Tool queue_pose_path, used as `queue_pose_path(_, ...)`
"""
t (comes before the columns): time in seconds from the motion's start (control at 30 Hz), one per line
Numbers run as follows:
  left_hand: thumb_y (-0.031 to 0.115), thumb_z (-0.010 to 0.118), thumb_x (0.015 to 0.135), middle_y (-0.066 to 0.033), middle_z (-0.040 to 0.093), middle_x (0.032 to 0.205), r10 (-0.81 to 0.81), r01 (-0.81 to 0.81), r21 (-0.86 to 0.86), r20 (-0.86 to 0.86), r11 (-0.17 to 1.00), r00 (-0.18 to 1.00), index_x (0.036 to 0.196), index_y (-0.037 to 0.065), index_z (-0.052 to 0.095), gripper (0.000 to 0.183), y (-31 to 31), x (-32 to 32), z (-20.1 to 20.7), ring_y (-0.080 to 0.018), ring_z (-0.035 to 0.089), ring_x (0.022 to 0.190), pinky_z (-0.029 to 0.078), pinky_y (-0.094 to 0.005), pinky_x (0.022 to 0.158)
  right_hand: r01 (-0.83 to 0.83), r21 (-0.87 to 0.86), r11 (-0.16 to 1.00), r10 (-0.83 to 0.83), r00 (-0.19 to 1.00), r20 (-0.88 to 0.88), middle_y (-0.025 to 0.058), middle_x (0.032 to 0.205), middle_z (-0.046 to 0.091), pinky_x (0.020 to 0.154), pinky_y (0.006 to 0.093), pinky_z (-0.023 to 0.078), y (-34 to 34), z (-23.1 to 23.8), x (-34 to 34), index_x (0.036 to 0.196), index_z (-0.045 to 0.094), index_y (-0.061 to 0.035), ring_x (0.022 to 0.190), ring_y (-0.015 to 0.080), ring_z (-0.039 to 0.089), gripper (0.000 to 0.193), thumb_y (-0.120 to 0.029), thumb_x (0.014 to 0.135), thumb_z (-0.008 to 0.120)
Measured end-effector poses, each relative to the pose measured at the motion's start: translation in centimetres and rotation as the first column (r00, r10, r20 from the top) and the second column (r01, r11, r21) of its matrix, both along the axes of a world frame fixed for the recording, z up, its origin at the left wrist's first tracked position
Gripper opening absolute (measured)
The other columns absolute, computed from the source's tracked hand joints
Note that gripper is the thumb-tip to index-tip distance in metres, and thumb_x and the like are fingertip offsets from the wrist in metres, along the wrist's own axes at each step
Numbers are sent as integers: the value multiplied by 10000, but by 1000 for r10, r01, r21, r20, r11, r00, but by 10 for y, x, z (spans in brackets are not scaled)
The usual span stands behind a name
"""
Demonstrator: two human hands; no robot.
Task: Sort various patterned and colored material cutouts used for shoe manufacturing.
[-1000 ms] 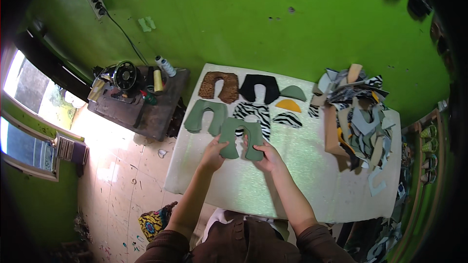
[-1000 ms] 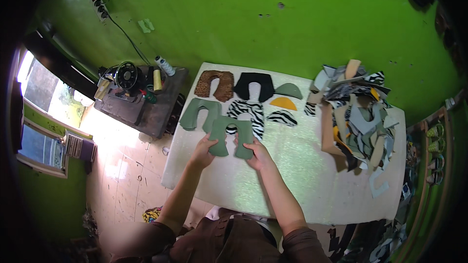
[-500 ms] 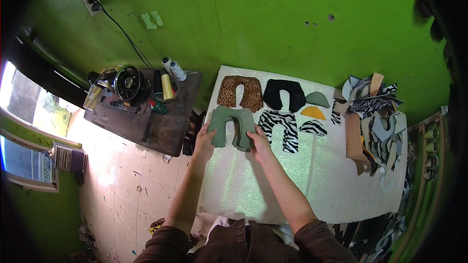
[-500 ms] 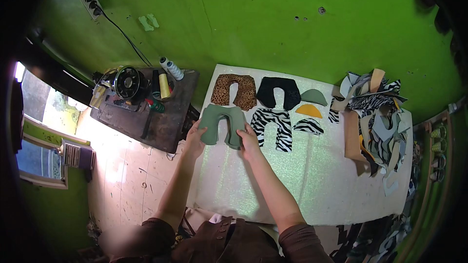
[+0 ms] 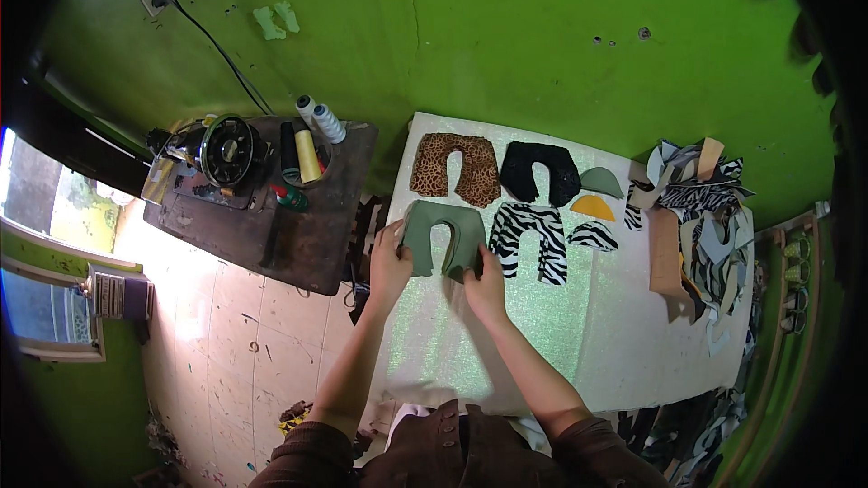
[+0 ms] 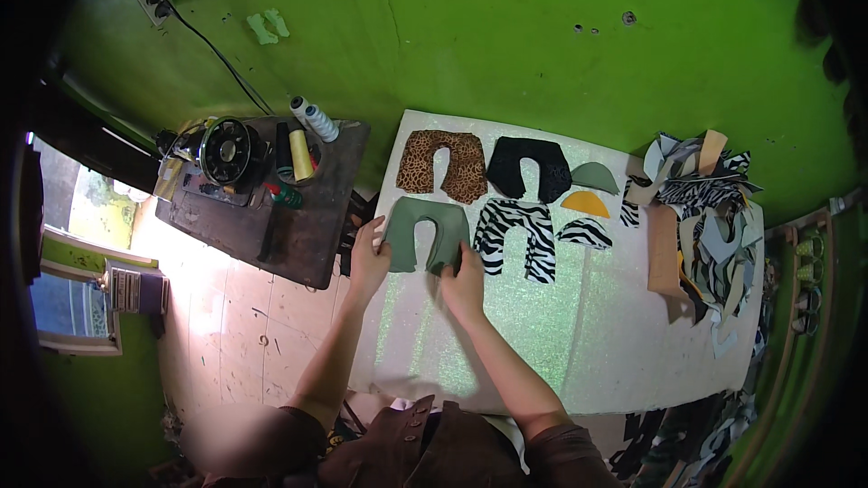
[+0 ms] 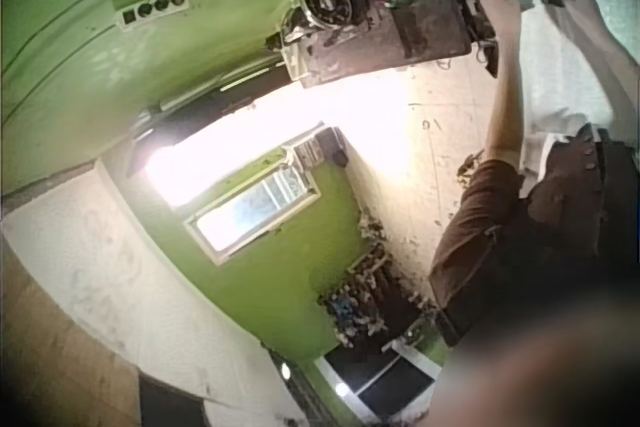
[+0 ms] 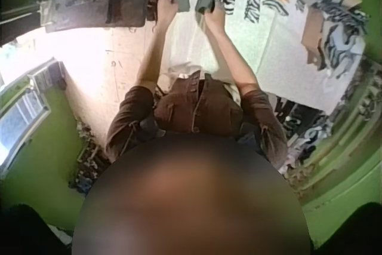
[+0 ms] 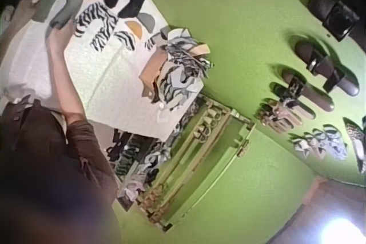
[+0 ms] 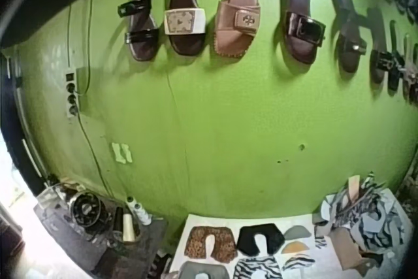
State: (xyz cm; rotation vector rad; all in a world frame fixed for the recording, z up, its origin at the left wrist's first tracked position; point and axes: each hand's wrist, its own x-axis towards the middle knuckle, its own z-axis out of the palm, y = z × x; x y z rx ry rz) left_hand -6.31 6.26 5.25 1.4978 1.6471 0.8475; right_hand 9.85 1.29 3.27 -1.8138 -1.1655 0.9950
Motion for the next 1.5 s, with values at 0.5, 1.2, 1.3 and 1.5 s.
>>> queue_pose_path(0.5,117,477,756,-93,414,1261,-148,519,224,-800,825,581,1225,84,431,473,52,32,-41,-276,342,1179,257,-437,986,-510,98,854,231,542,808,152,1222,409,979,471,265,86,-35,-1,1262,374,-81,1170,288,359,512,-163,770,493)
queue_pose_path(1.2,291,448,822,-36,256,1402,-86,384,130,-864,914,495,1309,157,359,513,0,33,-39,-212,232,1289,130,-482,1042,-451,135,882,213,638,740,104,1373,281,1019,526,173,32,-27,1,1279,365,-49,1278,235,248,536,-318,825,457)
queue_pose_path(1.3,277,450,821,-58,247,1402,-81,369,138,-851,919,519,1299,119,366,510,-16,56,-24,-225,232,1289,117,-491,1042,-477,189,859,215,670,710,126,1368,285,1019,528,155,9,-16,23,1287,354,-61,1276,267,252,512,-286,838,451)
queue_pose_path(1.5,-7,451,736,-115,278,1376,-348,523,311,-474,793,809,1192,36,459,458,-79,130,-26,-287,294,1248,289,-411,994,-409,260,875,185,777,601,168,1348,304,1005,507,206,-61,-11,93,1244,408,-49,1247,349,275,462,-151,799,476)
